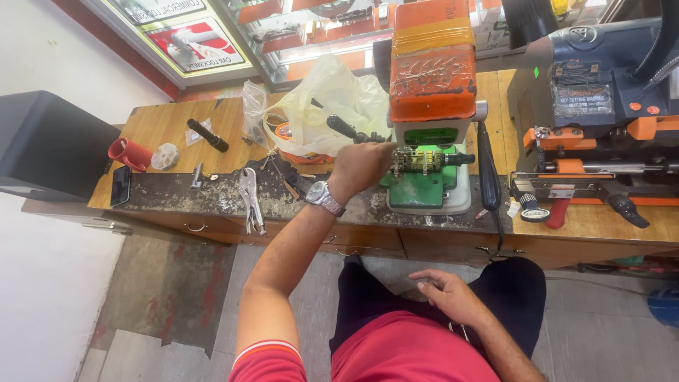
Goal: A locksmith duplicates a key by clamping an original and a blank into a machine and tracing the profile.
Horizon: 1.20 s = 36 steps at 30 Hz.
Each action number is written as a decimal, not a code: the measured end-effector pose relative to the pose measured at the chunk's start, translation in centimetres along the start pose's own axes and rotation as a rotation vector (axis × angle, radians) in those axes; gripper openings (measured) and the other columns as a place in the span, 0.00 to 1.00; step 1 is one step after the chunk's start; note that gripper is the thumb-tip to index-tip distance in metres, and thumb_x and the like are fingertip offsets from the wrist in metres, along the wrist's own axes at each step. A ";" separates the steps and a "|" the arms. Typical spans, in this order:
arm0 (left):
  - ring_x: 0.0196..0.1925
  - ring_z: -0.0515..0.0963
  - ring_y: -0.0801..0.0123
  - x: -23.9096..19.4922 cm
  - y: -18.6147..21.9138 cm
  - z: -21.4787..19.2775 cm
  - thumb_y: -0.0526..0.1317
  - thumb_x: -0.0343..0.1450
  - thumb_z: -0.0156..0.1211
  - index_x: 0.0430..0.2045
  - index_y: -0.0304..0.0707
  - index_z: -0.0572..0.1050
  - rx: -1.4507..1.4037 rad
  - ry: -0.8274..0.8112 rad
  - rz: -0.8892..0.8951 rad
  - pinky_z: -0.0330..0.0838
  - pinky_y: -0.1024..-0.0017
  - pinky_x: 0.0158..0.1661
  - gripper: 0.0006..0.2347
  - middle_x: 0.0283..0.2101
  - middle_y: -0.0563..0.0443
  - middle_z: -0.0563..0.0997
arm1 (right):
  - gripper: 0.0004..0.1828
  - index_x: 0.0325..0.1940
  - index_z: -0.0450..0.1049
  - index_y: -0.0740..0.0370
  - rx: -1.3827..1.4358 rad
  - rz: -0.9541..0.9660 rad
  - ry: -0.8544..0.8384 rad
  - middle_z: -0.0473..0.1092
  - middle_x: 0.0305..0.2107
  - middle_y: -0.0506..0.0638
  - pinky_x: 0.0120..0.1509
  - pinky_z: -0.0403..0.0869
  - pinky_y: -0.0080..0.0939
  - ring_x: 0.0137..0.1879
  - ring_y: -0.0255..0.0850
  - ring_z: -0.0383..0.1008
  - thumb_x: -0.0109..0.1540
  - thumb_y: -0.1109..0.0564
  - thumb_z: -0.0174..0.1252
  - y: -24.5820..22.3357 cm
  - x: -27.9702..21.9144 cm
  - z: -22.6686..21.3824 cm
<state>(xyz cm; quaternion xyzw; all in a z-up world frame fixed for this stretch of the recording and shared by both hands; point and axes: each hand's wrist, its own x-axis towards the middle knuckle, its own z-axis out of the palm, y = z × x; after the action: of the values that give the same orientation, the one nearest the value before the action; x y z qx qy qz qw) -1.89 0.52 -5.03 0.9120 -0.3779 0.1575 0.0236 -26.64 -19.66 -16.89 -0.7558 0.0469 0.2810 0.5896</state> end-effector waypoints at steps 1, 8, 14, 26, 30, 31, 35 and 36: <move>0.13 0.76 0.81 -0.1 0.0 -0.4 0.41 0.78 0.53 0.49 0.52 0.80 -0.001 -0.001 0.001 0.62 0.84 0.09 0.10 0.14 0.63 0.78 | 0.18 0.56 0.84 0.48 0.001 0.001 0.000 0.66 0.17 0.42 0.33 0.67 0.34 0.27 0.32 0.68 0.65 0.51 0.57 0.4 0.2 0.0; 0.11 0.67 0.80 -0.8 -0.1 -0.4 0.41 0.78 0.52 0.57 0.57 0.76 -0.053 -0.009 0.054 0.60 0.84 0.10 0.13 0.20 0.61 0.78 | 0.17 0.56 0.84 0.47 -0.010 0.001 -0.015 0.63 0.16 0.43 0.32 0.65 0.34 0.25 0.32 0.66 0.65 0.51 0.58 0.1 0.5 0.5; 0.13 0.67 0.78 -0.7 0.2 -0.2 0.42 0.78 0.52 0.57 0.56 0.75 -0.053 -0.060 0.054 0.62 0.82 0.11 0.13 0.21 0.58 0.76 | 0.17 0.56 0.85 0.47 0.000 0.006 -0.016 0.65 0.17 0.43 0.31 0.65 0.33 0.25 0.32 0.65 0.65 0.51 0.58 0.3 0.4 0.7; 0.18 0.78 0.71 0.4 -0.1 -1.3 0.40 0.74 0.59 0.42 0.44 0.82 -0.164 0.034 -0.005 0.74 0.77 0.14 0.07 0.30 0.56 0.80 | 0.17 0.55 0.84 0.49 0.003 -0.026 -0.008 0.64 0.17 0.43 0.30 0.66 0.33 0.25 0.33 0.68 0.65 0.52 0.58 0.7 0.5 1.1; 0.19 0.80 0.70 0.7 -0.2 -0.7 0.43 0.74 0.60 0.35 0.48 0.84 -0.165 0.123 0.043 0.71 0.74 0.13 0.06 0.32 0.58 0.82 | 0.17 0.56 0.84 0.49 -0.010 -0.024 -0.019 0.64 0.16 0.43 0.30 0.65 0.33 0.25 0.32 0.66 0.65 0.51 0.57 0.3 0.4 1.0; 0.19 0.80 0.70 0.7 -0.3 -0.4 0.43 0.74 0.60 0.35 0.48 0.84 -0.166 0.124 0.044 0.71 0.74 0.13 0.06 0.32 0.58 0.82 | 0.17 0.56 0.84 0.49 -0.010 -0.023 -0.018 0.64 0.16 0.43 0.30 0.65 0.33 0.25 0.32 0.66 0.65 0.51 0.57 0.5 0.5 1.0; 0.19 0.79 0.71 0.4 -0.6 0.6 0.42 0.73 0.63 0.31 0.48 0.84 -0.125 0.222 0.117 0.69 0.74 0.13 0.04 0.29 0.59 0.82 | 0.17 0.56 0.84 0.50 0.009 -0.020 -0.012 0.65 0.17 0.44 0.30 0.65 0.33 0.24 0.32 0.65 0.65 0.52 0.57 0.8 0.4 1.0; 0.19 0.79 0.70 0.2 -0.7 0.8 0.40 0.73 0.63 0.31 0.50 0.83 -0.101 0.249 0.136 0.67 0.73 0.12 0.03 0.25 0.59 0.80 | 0.18 0.57 0.84 0.50 0.012 -0.007 -0.015 0.64 0.17 0.44 0.29 0.64 0.34 0.24 0.32 0.63 0.65 0.52 0.57 0.7 0.3 0.9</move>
<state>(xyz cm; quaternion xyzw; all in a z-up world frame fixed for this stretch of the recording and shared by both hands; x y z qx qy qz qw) -1.01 0.75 -5.64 0.8555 -0.4402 0.2515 0.1052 -26.99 -18.93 -17.78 -0.7502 0.0417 0.2844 0.5955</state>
